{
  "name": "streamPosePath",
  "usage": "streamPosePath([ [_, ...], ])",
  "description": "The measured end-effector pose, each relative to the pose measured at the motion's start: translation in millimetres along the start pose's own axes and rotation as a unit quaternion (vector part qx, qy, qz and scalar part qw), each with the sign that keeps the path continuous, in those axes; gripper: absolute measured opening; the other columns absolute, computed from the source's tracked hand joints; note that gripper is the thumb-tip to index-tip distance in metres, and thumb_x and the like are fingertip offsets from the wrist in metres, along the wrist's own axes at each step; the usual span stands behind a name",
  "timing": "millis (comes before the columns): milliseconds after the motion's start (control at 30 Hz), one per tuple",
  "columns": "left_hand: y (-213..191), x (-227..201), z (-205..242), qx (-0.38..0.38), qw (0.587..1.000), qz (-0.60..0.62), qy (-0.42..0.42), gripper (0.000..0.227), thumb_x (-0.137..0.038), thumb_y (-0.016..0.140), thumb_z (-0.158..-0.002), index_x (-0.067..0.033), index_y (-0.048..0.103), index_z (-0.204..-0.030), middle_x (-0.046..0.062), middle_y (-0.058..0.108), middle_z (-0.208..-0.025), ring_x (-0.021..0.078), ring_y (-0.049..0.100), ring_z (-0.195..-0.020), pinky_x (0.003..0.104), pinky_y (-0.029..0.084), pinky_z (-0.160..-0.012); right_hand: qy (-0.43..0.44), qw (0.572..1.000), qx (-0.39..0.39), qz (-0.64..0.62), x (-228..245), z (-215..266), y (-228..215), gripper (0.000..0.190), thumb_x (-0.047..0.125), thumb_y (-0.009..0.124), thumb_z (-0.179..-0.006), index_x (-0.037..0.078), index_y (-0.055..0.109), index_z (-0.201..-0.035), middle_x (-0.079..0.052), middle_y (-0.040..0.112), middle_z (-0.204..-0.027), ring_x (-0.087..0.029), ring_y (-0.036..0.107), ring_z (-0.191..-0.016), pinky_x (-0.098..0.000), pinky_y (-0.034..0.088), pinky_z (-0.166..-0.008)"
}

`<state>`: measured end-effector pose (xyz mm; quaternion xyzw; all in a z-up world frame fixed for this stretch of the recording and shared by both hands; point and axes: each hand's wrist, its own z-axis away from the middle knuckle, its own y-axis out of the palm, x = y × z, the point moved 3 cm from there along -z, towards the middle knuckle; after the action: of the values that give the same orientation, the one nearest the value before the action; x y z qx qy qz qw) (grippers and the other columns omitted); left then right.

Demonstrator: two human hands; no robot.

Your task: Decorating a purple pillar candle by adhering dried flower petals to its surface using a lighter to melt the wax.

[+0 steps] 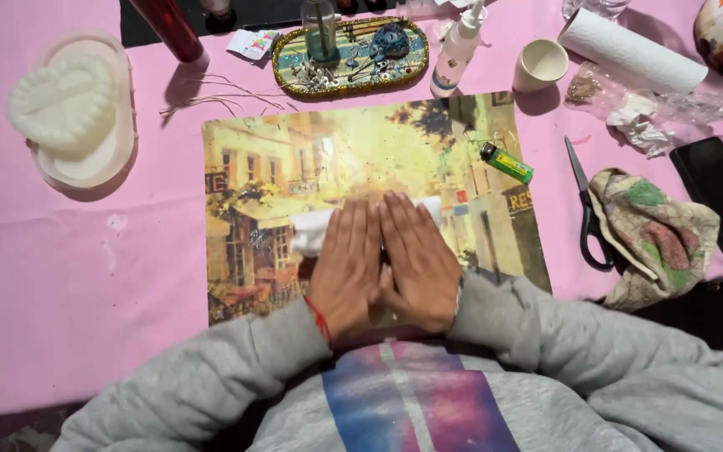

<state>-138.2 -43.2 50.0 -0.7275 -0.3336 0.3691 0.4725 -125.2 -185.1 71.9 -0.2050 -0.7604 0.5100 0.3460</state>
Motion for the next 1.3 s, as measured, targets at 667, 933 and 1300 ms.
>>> streamPosePath([
  [667,-4.7,5.8,1.5,-0.002,1.000,0.012,0.027,0.086,-0.035,0.050,-0.094,0.0199,0.022,-0.154,0.040,0.026,-0.159,0.0509,0.021,-0.153,0.055,0.012,-0.128,0.009,1.000,-0.005,0.016,-3.1,-6.6,6.6,0.086,0.031,0.054,-0.082,-0.013,0.031,-0.153,-0.033,0.029,-0.161,-0.044,0.026,-0.153,-0.0534,0.015,-0.127],
  [933,9.8,60.7,-58.2,0.050,0.998,0.026,0.030,0.107,-0.038,0.058,-0.068,0.0173,0.019,-0.151,0.039,0.020,-0.157,0.0474,0.015,-0.151,0.052,0.009,-0.125,-0.004,1.000,-0.012,0.019,-53.3,-63.3,16.3,0.092,0.050,0.054,-0.093,-0.013,0.029,-0.154,-0.034,0.028,-0.162,-0.045,0.025,-0.153,-0.0545,0.014,-0.126],
  [1300,-10.5,13.9,0.1,0.024,0.997,0.058,0.042,0.102,-0.035,0.057,-0.084,0.0160,0.009,-0.159,0.035,0.013,-0.168,0.0429,0.009,-0.160,0.049,0.004,-0.131,0.006,0.999,0.048,0.004,-12.8,-8.6,6.3,0.105,0.050,0.059,-0.081,-0.011,0.020,-0.157,-0.032,0.021,-0.165,-0.043,0.017,-0.156,-0.0527,0.010,-0.127],
])
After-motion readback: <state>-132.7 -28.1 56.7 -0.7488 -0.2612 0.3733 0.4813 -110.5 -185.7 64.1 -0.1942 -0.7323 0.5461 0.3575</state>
